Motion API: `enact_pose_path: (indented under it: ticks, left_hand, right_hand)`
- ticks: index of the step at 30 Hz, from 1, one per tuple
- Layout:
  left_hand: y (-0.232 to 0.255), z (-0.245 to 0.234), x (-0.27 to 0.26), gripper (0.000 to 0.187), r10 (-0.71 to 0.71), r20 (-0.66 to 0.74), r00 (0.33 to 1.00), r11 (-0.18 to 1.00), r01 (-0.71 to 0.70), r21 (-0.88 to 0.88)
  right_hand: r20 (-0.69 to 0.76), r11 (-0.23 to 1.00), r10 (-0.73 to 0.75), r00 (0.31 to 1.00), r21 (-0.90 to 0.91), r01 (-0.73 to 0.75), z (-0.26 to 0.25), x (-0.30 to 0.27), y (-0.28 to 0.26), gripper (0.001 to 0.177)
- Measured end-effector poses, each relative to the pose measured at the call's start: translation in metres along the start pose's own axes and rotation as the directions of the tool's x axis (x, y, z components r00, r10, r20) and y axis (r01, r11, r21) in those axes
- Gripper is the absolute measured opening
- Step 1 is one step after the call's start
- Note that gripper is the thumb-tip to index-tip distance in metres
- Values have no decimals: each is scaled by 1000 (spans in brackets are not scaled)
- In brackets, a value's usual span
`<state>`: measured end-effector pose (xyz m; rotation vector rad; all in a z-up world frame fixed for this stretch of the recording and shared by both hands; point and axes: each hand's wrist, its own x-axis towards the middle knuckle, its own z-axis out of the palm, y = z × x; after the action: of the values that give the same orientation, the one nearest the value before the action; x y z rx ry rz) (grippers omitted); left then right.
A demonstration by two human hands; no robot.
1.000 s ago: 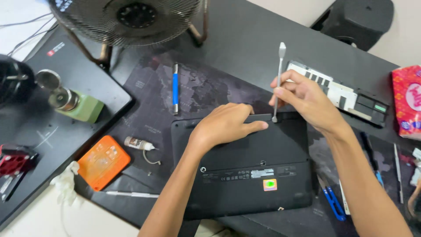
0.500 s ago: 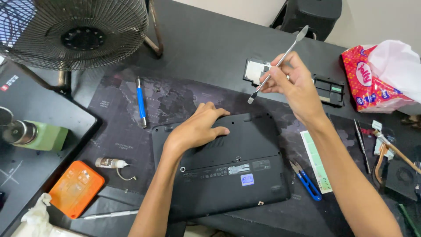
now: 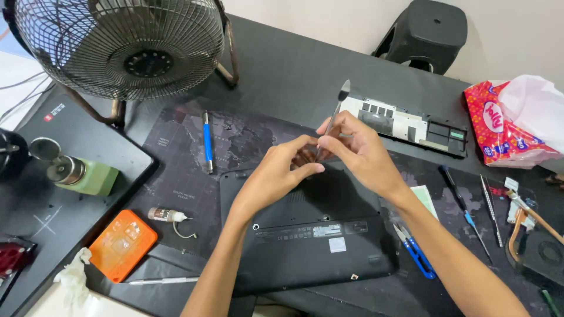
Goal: The person uses a metal prying tool to open the casing of a red laptop, then uses a screwdriver to remove screws from the internal components. They detach the bottom cover, revealing the motherboard and other parts, and continue to manipulate the internal hardware and casing.
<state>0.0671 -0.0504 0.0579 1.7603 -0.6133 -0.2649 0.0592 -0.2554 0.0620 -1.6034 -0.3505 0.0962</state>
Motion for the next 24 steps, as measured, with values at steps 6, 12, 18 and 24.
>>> enact_pose_path:
  ticks: [6, 12, 18, 24]
  left_hand:
    - [-2, -1, 4, 14, -2, -171, 985, 988, 28, 149]
    - [-25, -7, 3, 6, -158, -224, 962, 984, 134, -115]
    - [-26, -2, 5, 6, -159, -216, 963, 985, 141, -95]
    - [-19, -3, 3, 5, -119, -243, 963, 993, 114, -36]
  right_hand:
    - [-125, 902, -69, 990, -431, 9, 21, -21, -15, 28]
    - [-30, 386, -300, 954, -918, 93, 30, -66, 14, 31]
    - [-84, 381, -313, 946, -923, 44, 29, -66, 20, 31]
    - [-109, 401, -308, 945, -916, 25, 29, -66, 21, 33]
